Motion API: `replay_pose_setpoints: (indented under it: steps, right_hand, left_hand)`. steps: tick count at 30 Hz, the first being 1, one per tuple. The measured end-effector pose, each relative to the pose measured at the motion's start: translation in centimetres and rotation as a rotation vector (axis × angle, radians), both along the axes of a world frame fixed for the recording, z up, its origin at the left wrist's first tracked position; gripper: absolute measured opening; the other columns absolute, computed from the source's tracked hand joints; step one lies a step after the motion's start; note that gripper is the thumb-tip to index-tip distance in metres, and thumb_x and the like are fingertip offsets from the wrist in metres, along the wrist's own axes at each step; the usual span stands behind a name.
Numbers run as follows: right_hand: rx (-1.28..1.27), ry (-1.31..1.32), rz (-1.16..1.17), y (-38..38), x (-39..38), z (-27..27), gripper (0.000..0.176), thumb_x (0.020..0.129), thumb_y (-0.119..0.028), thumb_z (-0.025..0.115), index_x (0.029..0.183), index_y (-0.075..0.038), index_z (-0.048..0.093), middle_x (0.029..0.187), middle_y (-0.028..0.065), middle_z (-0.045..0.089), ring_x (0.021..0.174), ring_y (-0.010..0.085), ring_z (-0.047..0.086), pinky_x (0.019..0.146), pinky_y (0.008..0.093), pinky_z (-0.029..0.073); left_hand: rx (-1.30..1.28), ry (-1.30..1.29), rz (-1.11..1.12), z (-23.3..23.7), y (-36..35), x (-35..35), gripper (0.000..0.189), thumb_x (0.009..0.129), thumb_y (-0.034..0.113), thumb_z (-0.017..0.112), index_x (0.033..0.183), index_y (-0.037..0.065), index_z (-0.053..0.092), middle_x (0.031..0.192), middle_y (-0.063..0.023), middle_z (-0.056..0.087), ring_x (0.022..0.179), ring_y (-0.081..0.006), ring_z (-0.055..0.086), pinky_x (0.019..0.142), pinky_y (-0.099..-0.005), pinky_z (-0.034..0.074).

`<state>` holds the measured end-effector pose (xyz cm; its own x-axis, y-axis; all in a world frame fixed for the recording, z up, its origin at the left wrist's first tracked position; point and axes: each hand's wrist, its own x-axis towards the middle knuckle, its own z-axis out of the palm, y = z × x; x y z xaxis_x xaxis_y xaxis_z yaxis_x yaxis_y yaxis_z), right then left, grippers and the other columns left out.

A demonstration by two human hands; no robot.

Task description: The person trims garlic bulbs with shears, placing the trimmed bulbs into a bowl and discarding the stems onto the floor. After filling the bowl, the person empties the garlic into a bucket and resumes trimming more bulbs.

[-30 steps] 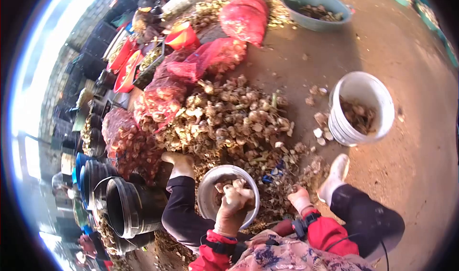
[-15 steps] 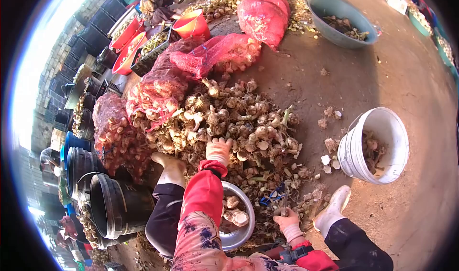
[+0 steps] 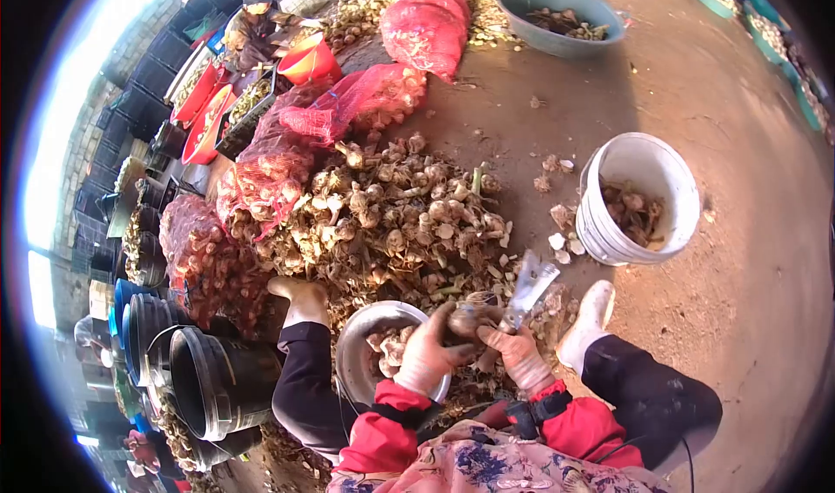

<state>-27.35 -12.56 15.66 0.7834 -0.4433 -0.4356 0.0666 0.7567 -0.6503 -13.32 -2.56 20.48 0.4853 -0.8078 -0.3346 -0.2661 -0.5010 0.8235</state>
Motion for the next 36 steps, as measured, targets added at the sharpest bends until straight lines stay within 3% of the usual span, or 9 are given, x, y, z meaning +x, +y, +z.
replay_pose_setpoints:
  steps: [4, 12, 15, 18, 20, 23, 27, 32, 36]
  right_hand:
    - [0.036, 0.005, 0.042, 1.1, -0.2, 0.2, 0.04, 0.083, -0.01, 0.07, 0.121, -0.005, 0.059, 0.086, 0.0014, 0.067, 0.057, 0.0102, 0.057, 0.053, 0.024, 0.047]
    - [-1.162, 0.404, 0.365, 2.2, -2.2, 1.8, 0.025, 0.077, -0.02, 0.063, 0.101, -0.01, 0.066, 0.098, 0.0154, 0.061, 0.092, 0.0366, 0.06, 0.079, 0.043, 0.049]
    - [-1.16, 0.472, 0.463, 2.7, -1.7, 1.8, 0.025, 0.079, -0.019, 0.059, 0.101, -0.011, 0.066, 0.101, 0.0152, 0.061, 0.095, 0.0362, 0.06, 0.08, 0.0439, 0.049]
    - [-1.214, 0.45, 0.539, 2.7, -1.5, 1.1, 0.026, 0.078, -0.017, 0.057, 0.103, -0.011, 0.065, 0.103, 0.0146, 0.061, 0.097, 0.036, 0.06, 0.081, 0.0442, 0.049]
    - [-1.238, 0.415, 0.631, 2.8, -1.3, 0.3, 0.028, 0.076, -0.014, 0.057, 0.104, -0.012, 0.065, 0.103, 0.014, 0.061, 0.096, 0.0364, 0.06, 0.082, 0.0448, 0.049]
    - [-1.248, 0.384, 0.609, 3.3, -1.5, -2.2, 0.03, 0.072, -0.012, 0.061, 0.101, -0.012, 0.064, 0.101, 0.013, 0.059, 0.094, 0.0359, 0.06, 0.081, 0.0445, 0.048]
    - [-1.269, 0.368, 0.583, 3.5, -1.6, -3.3, 0.026, 0.067, -0.008, 0.065, 0.093, -0.012, 0.063, 0.098, 0.0118, 0.057, 0.094, 0.034, 0.059, 0.08, 0.0433, 0.048]
    - [-1.235, 0.453, 0.301, 3.8, -2.8, -7.1, 0.026, 0.07, -0.008, 0.062, 0.096, -0.012, 0.065, 0.093, 0.0144, 0.064, 0.093, 0.0325, 0.062, 0.079, 0.041, 0.049]
    - [-0.621, 0.873, -0.115, -1.4, -5.4, -11.7, 0.018, 0.074, -0.002, 0.059, 0.091, -0.006, 0.065, 0.068, 0.0101, 0.063, 0.069, 0.0197, 0.063, 0.064, 0.0336, 0.049]
  left_hand:
    - [-0.149, 0.459, 0.249, -3.0, 1.7, 0.7, 0.078, 0.061, 0.005, 0.084, 0.128, 0.005, 0.044, 0.111, -0.0113, 0.06, 0.103, -0.0186, 0.058, 0.09, -0.0314, 0.048]
    - [-0.18, 0.004, 0.077, 0.2, 3.5, -1.4, 0.075, 0.065, -0.006, 0.079, 0.127, 0.004, 0.038, 0.111, -0.0092, 0.057, 0.099, -0.0168, 0.057, 0.086, -0.0309, 0.048]
    - [-0.044, 0.029, 0.025, 2.1, 3.6, -1.9, 0.089, 0.057, 0.019, 0.09, 0.13, 0.003, 0.041, 0.112, -0.0084, 0.06, 0.095, -0.0185, 0.06, 0.09, -0.0324, 0.046]
    - [-0.16, 0.187, -0.043, 1.5, 4.5, -1.1, 0.082, 0.069, -0.001, 0.08, 0.136, 0.001, 0.033, 0.115, -0.0121, 0.057, 0.095, -0.0181, 0.06, 0.084, -0.031, 0.052]
    - [-0.141, 0.738, 0.312, 0.2, 4.6, -0.9, 0.086, 0.057, 0.016, 0.09, 0.128, 0.004, 0.043, 0.114, -0.0088, 0.06, 0.097, -0.0189, 0.06, 0.087, -0.0321, 0.047]
    - [-0.059, 0.005, 0.091, -1.1, 4.8, -1.5, 0.076, 0.059, 0.017, 0.088, 0.121, 0.004, 0.046, 0.104, -0.0087, 0.06, 0.098, -0.0229, 0.058, 0.088, -0.0357, 0.045]
    - [-0.058, -0.323, -0.016, 0.9, 4.3, -3.8, 0.075, 0.062, 0.021, 0.089, 0.117, 0.001, 0.042, 0.108, -0.0112, 0.056, 0.096, -0.0194, 0.058, 0.084, -0.0311, 0.049]
    - [-0.091, -0.207, 0.199, 1.8, 4.0, -5.9, 0.073, 0.054, 0.024, 0.09, 0.11, 0.005, 0.048, 0.1, -0.0111, 0.055, 0.094, -0.0232, 0.054, 0.086, -0.036, 0.043]
    - [-0.082, -0.143, 0.283, 5.4, 5.0, -6.0, 0.069, 0.052, 0.011, 0.087, 0.11, 0.004, 0.049, 0.105, -0.0092, 0.053, 0.102, -0.0187, 0.053, 0.092, -0.0328, 0.043]
